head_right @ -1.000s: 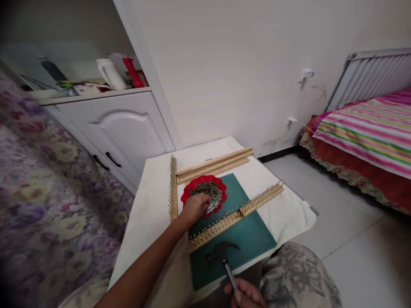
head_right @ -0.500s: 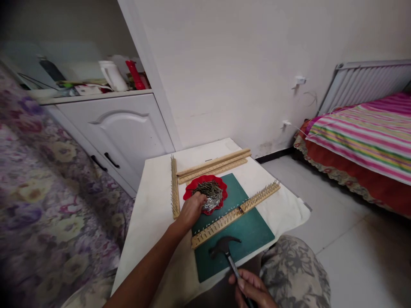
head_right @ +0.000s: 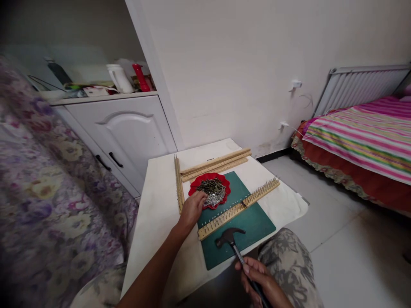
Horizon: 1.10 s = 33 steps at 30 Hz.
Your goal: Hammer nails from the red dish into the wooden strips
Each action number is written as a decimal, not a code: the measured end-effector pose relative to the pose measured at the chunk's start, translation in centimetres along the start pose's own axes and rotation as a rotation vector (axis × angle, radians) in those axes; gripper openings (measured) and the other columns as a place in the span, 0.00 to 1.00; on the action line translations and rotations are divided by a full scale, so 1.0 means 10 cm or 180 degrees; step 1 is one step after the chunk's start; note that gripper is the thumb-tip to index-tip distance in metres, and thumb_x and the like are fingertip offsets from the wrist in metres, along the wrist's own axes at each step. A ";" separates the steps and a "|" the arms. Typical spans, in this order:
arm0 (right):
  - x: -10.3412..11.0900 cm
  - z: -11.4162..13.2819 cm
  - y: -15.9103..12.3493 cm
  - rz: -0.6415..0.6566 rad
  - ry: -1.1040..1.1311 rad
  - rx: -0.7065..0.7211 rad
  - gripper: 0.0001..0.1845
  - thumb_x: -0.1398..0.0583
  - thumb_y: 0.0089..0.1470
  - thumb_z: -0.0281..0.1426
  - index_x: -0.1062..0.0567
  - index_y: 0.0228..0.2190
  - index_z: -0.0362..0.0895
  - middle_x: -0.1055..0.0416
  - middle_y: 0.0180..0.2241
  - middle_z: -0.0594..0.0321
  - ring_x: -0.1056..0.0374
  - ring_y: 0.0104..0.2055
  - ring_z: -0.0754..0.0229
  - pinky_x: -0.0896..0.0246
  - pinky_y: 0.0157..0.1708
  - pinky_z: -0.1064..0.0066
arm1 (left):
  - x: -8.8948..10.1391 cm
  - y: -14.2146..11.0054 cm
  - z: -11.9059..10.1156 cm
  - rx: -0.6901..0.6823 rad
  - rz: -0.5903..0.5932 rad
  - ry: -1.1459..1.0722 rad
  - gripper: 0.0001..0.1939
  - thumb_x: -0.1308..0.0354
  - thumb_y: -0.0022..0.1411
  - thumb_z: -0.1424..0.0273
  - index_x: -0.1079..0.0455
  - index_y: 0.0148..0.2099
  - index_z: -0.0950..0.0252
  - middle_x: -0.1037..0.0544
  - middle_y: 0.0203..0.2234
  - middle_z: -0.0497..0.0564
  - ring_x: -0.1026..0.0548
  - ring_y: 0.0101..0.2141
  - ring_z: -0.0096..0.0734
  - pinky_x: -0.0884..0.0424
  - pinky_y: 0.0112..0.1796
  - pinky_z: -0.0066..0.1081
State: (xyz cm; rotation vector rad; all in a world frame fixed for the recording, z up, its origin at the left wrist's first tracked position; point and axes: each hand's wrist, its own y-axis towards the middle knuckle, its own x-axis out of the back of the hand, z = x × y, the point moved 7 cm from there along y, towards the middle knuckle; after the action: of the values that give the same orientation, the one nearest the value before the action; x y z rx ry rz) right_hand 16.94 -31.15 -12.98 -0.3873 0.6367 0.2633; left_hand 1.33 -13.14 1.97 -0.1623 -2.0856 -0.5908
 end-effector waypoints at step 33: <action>-0.02 0.03 -0.03 -0.0047 -0.0157 -0.0022 0.15 0.40 0.49 0.41 0.29 0.33 0.42 0.33 0.15 0.72 0.56 0.06 0.78 0.55 0.04 0.85 | 0.13 -1.04 -0.12 0.0246 0.0539 0.0925 0.09 0.55 0.61 0.76 0.36 0.32 0.63 0.33 0.32 0.50 0.35 0.34 0.31 0.40 0.34 0.28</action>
State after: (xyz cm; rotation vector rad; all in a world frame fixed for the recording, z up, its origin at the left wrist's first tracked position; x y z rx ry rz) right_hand 17.02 -31.31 -12.59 -0.3910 0.5843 0.2603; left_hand -2.00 -22.91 -0.06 -0.1945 -1.7892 -0.4045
